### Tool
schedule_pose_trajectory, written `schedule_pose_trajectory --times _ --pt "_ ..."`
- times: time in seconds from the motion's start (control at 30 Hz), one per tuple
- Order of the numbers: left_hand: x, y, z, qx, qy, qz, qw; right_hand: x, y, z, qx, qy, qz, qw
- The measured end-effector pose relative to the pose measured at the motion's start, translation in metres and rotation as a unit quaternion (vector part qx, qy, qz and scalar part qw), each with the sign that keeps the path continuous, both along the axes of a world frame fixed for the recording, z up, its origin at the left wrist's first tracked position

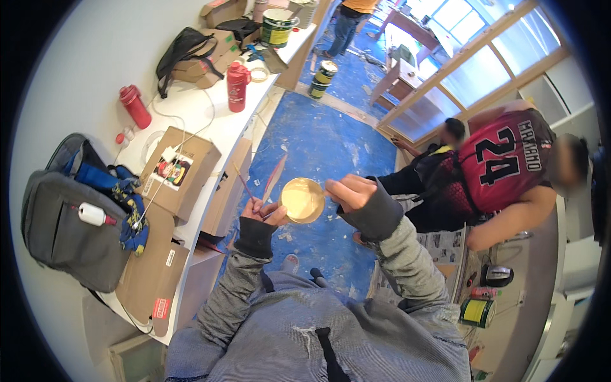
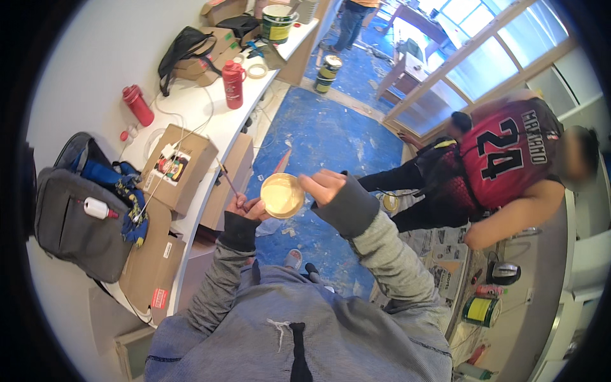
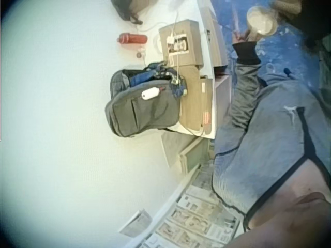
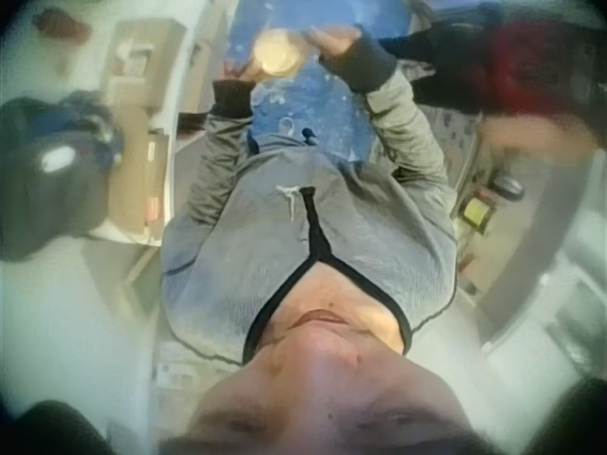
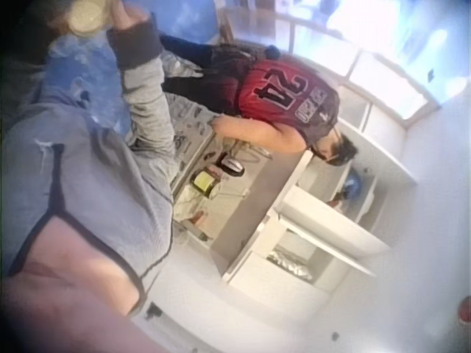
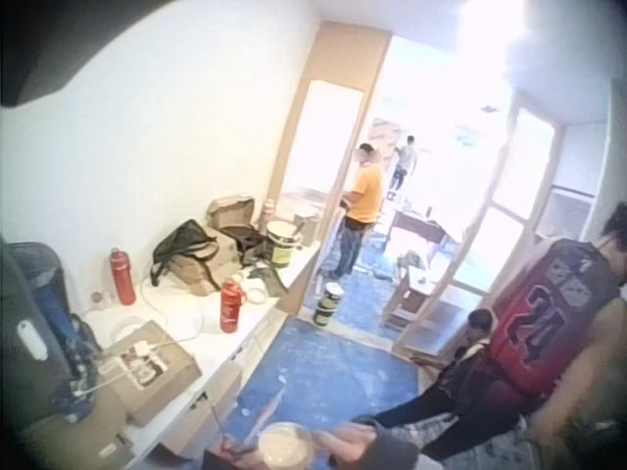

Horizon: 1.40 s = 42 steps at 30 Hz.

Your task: The person mixes a beige substance in a small container using a stick, then pours it into a larger paint bucket. They subsequently wipe the container and the bucket rim with a white cloth.

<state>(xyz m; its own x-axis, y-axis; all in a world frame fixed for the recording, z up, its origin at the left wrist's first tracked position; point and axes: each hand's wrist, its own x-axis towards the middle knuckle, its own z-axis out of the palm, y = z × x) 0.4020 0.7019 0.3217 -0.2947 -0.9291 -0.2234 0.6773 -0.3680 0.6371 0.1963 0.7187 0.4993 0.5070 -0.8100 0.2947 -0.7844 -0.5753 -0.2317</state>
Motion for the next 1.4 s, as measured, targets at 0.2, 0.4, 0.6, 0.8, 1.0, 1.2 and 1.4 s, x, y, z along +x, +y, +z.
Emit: schedule_pose_trajectory --times 0.2,0.4,0.6,0.8,1.0,1.2,1.4 --pt "0.003 -0.009 0.003 -0.001 -0.01 -0.023 1.0 0.025 -0.004 -0.003 0.029 -0.119 0.045 0.991" --pt "0.009 -0.022 0.004 -0.006 -0.028 -0.049 0.998 0.012 -0.007 -0.013 -0.029 -0.013 -0.07 0.997" --pt "0.018 -0.034 0.005 -0.008 -0.017 -0.083 0.996 0.043 -0.012 -0.009 0.021 -0.142 0.004 0.99" --pt "0.03 -0.044 0.014 -0.008 -0.059 -0.093 0.994 0.034 -0.015 -0.013 -0.02 -0.024 -0.118 0.992" --pt "0.046 -0.057 0.006 -0.019 -0.029 -0.113 0.993 0.077 -0.024 -0.02 0.007 -0.146 -0.063 0.987" --pt "0.06 -0.063 0.004 -0.025 -0.054 -0.12 0.991 0.066 -0.026 -0.029 -0.006 -0.04 -0.136 0.99" --pt "0.066 -0.066 -0.004 -0.022 -0.043 -0.12 0.992 0.098 -0.034 -0.026 0.012 -0.149 -0.072 0.986"
